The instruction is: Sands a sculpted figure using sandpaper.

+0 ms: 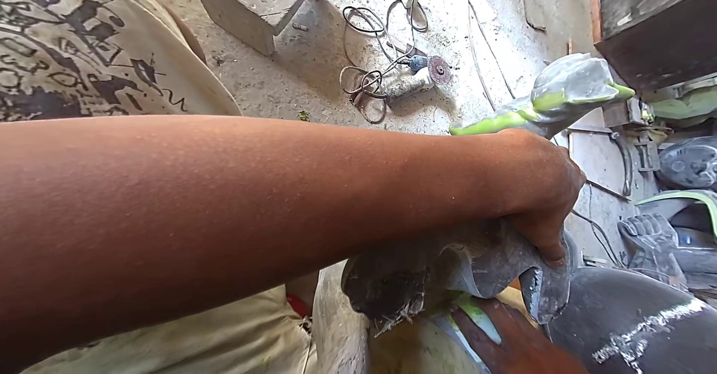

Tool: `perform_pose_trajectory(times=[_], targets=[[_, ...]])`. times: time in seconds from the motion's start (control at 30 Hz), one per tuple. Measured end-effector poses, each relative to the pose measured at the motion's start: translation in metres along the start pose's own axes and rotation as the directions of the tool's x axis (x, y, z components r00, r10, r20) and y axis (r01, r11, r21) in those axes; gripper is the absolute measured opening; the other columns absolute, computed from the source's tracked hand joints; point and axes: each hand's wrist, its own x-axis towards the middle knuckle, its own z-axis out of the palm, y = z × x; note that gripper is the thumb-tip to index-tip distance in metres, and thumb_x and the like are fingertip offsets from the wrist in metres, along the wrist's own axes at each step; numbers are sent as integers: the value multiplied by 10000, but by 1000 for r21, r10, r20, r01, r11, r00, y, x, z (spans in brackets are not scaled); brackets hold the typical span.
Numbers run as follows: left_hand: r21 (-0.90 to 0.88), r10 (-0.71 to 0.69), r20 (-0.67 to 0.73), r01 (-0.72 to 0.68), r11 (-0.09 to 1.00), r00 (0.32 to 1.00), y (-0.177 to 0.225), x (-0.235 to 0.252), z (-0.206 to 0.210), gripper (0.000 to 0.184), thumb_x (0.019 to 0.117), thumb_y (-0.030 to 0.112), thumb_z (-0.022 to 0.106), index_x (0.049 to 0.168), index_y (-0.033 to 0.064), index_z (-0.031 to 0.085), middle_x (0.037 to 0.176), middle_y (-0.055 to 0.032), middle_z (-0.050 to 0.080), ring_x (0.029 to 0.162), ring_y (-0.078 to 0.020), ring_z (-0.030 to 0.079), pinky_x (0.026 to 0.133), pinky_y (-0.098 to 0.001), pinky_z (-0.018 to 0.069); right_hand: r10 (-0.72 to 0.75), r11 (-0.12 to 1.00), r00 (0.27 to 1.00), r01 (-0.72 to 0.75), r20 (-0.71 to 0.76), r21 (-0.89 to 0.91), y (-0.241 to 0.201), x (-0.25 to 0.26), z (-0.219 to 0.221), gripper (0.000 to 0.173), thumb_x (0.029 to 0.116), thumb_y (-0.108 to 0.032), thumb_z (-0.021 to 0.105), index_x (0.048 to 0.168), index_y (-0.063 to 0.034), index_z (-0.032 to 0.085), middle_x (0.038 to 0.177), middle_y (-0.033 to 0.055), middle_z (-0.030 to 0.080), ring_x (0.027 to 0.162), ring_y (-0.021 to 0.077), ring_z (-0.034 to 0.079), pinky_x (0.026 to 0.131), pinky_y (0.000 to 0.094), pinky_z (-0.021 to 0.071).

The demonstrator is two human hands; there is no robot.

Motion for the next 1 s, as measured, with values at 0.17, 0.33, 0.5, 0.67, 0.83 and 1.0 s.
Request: perform_pose_trajectory(times=[0.17,0.33,0.5,0.67,0.83,1.0], targets=[[8,-10,16,10,1000,1000,1,0,-1,669,776,780,665,988,145,681,848,-44,615,774,-239,632,596,-469,478,-31,999,997,30,68,20,1,0,-4,477,954,28,541,1384,-152,646,1413,208,578,1214,414,626,784,479,610],[0,-7,9,7,1000,1000,3,1,0,648,775,774,670,956,151,682,814,-31,604,731,-228,620,561,-461,461,-70,997,997,71,16,-22,6,-4,-14,436,988,-15,505,1371,-157,658,1331,165,643,1183,373,649,818,469,603],[0,-3,-4,3,1000,1000,1,0,0,659,770,785,662,964,156,685,825,-34,613,741,-231,626,575,-468,468,-40,995,993,30,-109,-91,2,-4,-9,481,989,24,497,1396,-193,636,1345,74,684,1247,303,655,942,443,580],[8,-3,-3,3,1000,1000,-1,-1,-1,650,769,788,660,941,161,684,817,-31,606,738,-227,622,565,-463,462,-126,978,981,98,-148,-186,8,-4,1,398,1030,0,457,1382,-73,629,1349,92,684,1284,264,636,1011,389,551],[15,-6,-4,6,1000,1000,0,-1,0,652,779,787,653,955,160,685,833,-38,609,751,-234,624,575,-466,466,-100,969,990,74,-103,-235,6,-5,3,388,1029,0,456,1374,-33,631,1359,121,677,1278,273,642,1025,397,543],[8,-2,-15,2,1000,1000,2,0,2,661,777,785,654,958,150,682,824,-38,606,742,-235,623,566,-466,460,-3,960,999,-7,-37,-280,6,-12,0,385,1009,15,460,1335,-24,662,1331,128,692,1254,305,653,972,423,561]])
